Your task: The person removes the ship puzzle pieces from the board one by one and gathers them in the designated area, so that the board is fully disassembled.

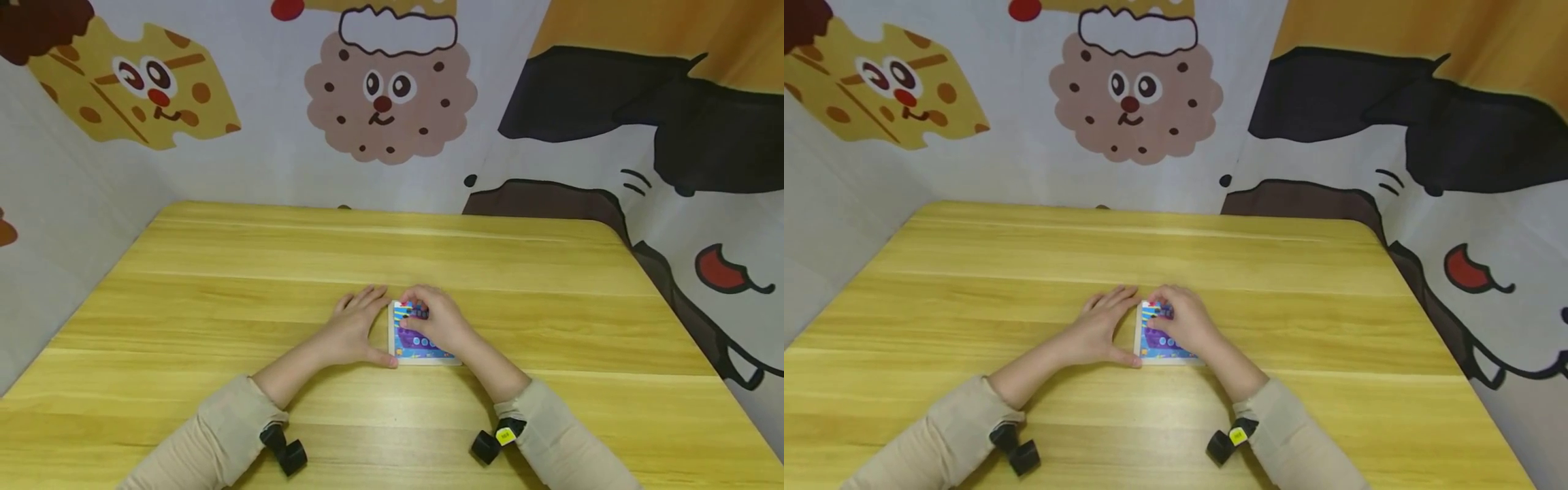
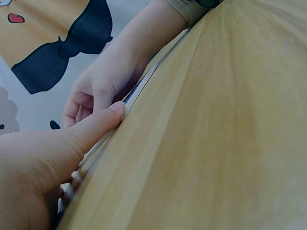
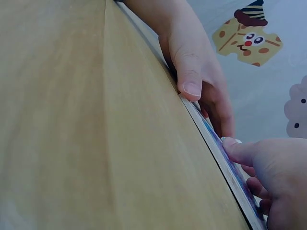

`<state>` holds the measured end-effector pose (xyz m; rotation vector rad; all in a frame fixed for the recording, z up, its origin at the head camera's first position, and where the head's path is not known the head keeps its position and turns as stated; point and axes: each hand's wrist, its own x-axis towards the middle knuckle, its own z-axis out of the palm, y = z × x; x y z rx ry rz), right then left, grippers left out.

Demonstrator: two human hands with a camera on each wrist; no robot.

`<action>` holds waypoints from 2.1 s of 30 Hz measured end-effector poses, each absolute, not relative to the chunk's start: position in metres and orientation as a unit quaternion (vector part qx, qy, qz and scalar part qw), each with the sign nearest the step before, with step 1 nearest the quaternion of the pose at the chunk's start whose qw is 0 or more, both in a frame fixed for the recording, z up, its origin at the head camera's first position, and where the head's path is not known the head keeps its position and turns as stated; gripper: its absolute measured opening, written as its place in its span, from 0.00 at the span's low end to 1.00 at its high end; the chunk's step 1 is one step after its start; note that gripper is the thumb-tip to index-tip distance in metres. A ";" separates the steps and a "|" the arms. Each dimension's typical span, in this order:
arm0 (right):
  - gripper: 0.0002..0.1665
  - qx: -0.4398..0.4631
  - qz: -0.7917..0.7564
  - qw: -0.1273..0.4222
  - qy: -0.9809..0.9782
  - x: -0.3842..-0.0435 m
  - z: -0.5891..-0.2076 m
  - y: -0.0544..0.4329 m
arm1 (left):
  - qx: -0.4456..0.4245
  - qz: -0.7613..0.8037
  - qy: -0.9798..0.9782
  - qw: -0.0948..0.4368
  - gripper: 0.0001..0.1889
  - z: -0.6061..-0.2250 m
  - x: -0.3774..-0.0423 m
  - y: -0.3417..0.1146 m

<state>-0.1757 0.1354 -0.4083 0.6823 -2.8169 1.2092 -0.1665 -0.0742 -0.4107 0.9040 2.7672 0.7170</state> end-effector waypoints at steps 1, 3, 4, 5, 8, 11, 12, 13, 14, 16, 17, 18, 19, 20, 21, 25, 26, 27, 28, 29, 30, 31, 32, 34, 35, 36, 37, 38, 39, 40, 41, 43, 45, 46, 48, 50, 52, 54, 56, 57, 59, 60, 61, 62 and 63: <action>0.16 0.217 0.392 0.001 -0.894 -0.176 -0.409 0.136 | 0.301 0.239 0.920 0.071 0.61 -0.411 -0.167 -0.075; 0.16 0.220 0.408 0.002 -0.886 -0.176 -0.411 0.136 | 0.302 0.242 0.919 0.069 0.61 -0.411 -0.167 -0.075; 0.16 0.223 0.415 0.004 -0.882 -0.177 -0.411 0.136 | 0.303 0.241 0.920 0.068 0.61 -0.411 -0.167 -0.075; 0.16 0.227 0.422 0.007 -0.878 -0.177 -0.411 0.137 | 0.303 0.241 0.919 0.068 0.61 -0.411 -0.167 -0.076; 0.17 0.228 0.443 0.010 -0.867 -0.177 -0.411 0.138 | 0.303 0.240 0.920 0.067 0.61 -0.411 -0.166 -0.076; 0.18 0.223 0.462 0.014 -0.858 -0.176 -0.410 0.139 | 0.304 0.242 0.919 0.066 0.61 -0.411 -0.166 -0.075; 0.18 0.218 0.468 0.014 -0.856 -0.175 -0.410 0.140 | 0.303 0.243 0.919 0.066 0.61 -0.411 -0.166 -0.075; 0.18 0.215 0.473 0.016 -0.854 -0.175 -0.409 0.141 | 0.304 0.243 0.919 0.065 0.61 -0.412 -0.166 -0.075; 0.18 0.211 0.479 0.016 -0.852 -0.174 -0.409 0.142 | 0.303 0.243 0.919 0.066 0.61 -0.412 -0.166 -0.075; 0.18 0.201 0.490 0.012 -0.848 -0.174 -0.408 0.144 | 0.304 0.245 0.919 0.064 0.61 -0.413 -0.166 -0.074; 0.18 0.196 0.494 0.009 -0.847 -0.173 -0.407 0.145 | 0.303 0.243 0.919 0.065 0.61 -0.413 -0.167 -0.074; 0.18 0.191 0.498 0.006 -0.846 -0.173 -0.406 0.147 | 0.302 0.241 0.920 0.067 0.61 -0.413 -0.167 -0.074; 0.18 0.185 0.503 0.003 -0.844 -0.172 -0.405 0.149 | 0.303 0.240 0.920 0.066 0.61 -0.413 -0.167 -0.074; 0.18 0.180 0.506 0.002 -0.843 -0.172 -0.405 0.151 | 0.302 0.238 0.920 0.068 0.62 -0.413 -0.167 -0.074; 0.18 0.176 0.508 0.001 -0.843 -0.172 -0.404 0.153 | 0.303 0.239 0.920 0.067 0.62 -0.412 -0.167 -0.073; 0.18 0.170 0.514 0.009 -0.841 -0.170 -0.403 0.166 | 0.302 0.238 0.921 0.070 0.62 -0.412 -0.167 -0.074; 0.18 0.169 0.515 0.011 -0.840 -0.169 -0.403 0.170 | 0.301 0.238 0.921 0.071 0.62 -0.411 -0.167 -0.074; 0.18 0.169 0.515 0.013 -0.840 -0.169 -0.403 0.173 | 0.301 0.238 0.921 0.072 0.62 -0.411 -0.167 -0.074; 0.18 0.166 0.516 0.013 -0.840 -0.168 -0.403 0.177 | 0.299 0.237 0.921 0.074 0.62 -0.411 -0.167 -0.074; 0.18 0.164 0.518 0.012 -0.840 -0.168 -0.403 0.181 | 0.299 0.236 0.922 0.075 0.63 -0.411 -0.167 -0.074; 0.18 0.162 0.518 0.013 -0.840 -0.168 -0.402 0.184 | 0.299 0.235 0.922 0.076 0.63 -0.410 -0.166 -0.075; 0.18 0.159 0.520 0.013 -0.839 -0.168 -0.402 0.188 | 0.299 0.234 0.922 0.077 0.63 -0.410 -0.166 -0.075; 0.18 0.158 0.521 0.013 -0.839 -0.168 -0.403 0.191 | 0.298 0.232 0.923 0.078 0.63 -0.410 -0.166 -0.075; 0.18 0.155 0.524 0.013 -0.837 -0.168 -0.402 0.198 | 0.300 0.232 0.922 0.076 0.63 -0.411 -0.166 -0.075; 0.18 0.156 0.524 0.014 -0.837 -0.168 -0.402 0.201 | 0.300 0.233 0.922 0.075 0.62 -0.411 -0.166 -0.075; 0.18 0.155 0.522 0.016 -0.838 -0.168 -0.402 0.204 | 0.301 0.234 0.922 0.075 0.62 -0.411 -0.166 -0.075; 0.19 0.156 0.520 0.017 -0.840 -0.168 -0.402 0.207 | 0.301 0.234 0.922 0.075 0.62 -0.411 -0.166 -0.076; 0.19 0.155 0.516 0.019 -0.842 -0.168 -0.403 0.210 | 0.301 0.235 0.921 0.075 0.62 -0.411 -0.166 -0.076; 0.19 0.154 0.512 0.021 -0.845 -0.168 -0.403 0.213 | 0.301 0.236 0.921 0.075 0.62 -0.410 -0.166 -0.076; 0.19 0.152 0.507 0.023 -0.848 -0.168 -0.403 0.217 | 0.302 0.236 0.921 0.075 0.62 -0.410 -0.166 -0.076; 0.19 0.150 0.504 0.024 -0.850 -0.168 -0.403 0.220 | 0.301 0.236 0.921 0.076 0.62 -0.410 -0.166 -0.076; 0.19 0.147 0.496 0.024 -0.855 -0.168 -0.403 0.226 | 0.302 0.237 0.920 0.076 0.62 -0.410 -0.165 -0.076; 0.19 0.141 0.491 0.020 -0.859 -0.169 -0.404 0.231 | 0.304 0.236 0.920 0.075 0.62 -0.409 -0.165 -0.076; 0.19 0.139 0.488 0.017 -0.861 -0.169 -0.404 0.234 | 0.304 0.236 0.920 0.075 0.62 -0.409 -0.165 -0.075; 0.20 0.135 0.484 0.013 -0.865 -0.170 -0.404 0.239 | 0.305 0.234 0.920 0.076 0.62 -0.409 -0.165 -0.075; 0.20 0.135 0.480 0.011 -0.867 -0.172 -0.405 0.243 | 0.306 0.234 0.920 0.075 0.62 -0.409 -0.165 -0.075; 0.20 0.137 0.476 0.011 -0.869 -0.174 -0.406 0.246 | 0.307 0.236 0.919 0.074 0.62 -0.409 -0.165 -0.075; 0.19 0.138 0.472 0.008 -0.871 -0.175 -0.406 0.247 | 0.309 0.237 0.918 0.072 0.62 -0.409 -0.165 -0.075; 0.19 0.135 0.467 0.003 -0.874 -0.175 -0.404 0.247 | 0.307 0.237 0.919 0.073 0.62 -0.410 -0.166 -0.075; 0.19 0.133 0.465 0.000 -0.875 -0.175 -0.403 0.246 | 0.307 0.237 0.919 0.074 0.62 -0.410 -0.166 -0.075; 0.18 0.134 0.460 -0.003 -0.878 -0.172 -0.397 0.242 | 0.305 0.237 0.919 0.075 0.62 -0.410 -0.166 -0.075; 0.18 0.135 0.457 -0.002 -0.879 -0.171 -0.394 0.240 | 0.304 0.237 0.920 0.076 0.62 -0.410 -0.166 -0.075; 0.18 0.136 0.454 -0.001 -0.881 -0.168 -0.390 0.238 | 0.303 0.236 0.920 0.077 0.62 -0.410 -0.166 -0.075; 0.17 0.137 0.450 0.000 -0.882 -0.166 -0.386 0.236 | 0.302 0.235 0.921 0.078 0.62 -0.411 -0.166 -0.075; 0.17 0.139 0.445 0.003 -0.885 -0.164 -0.383 0.234 | 0.302 0.234 0.921 0.078 0.62 -0.411 -0.166 -0.075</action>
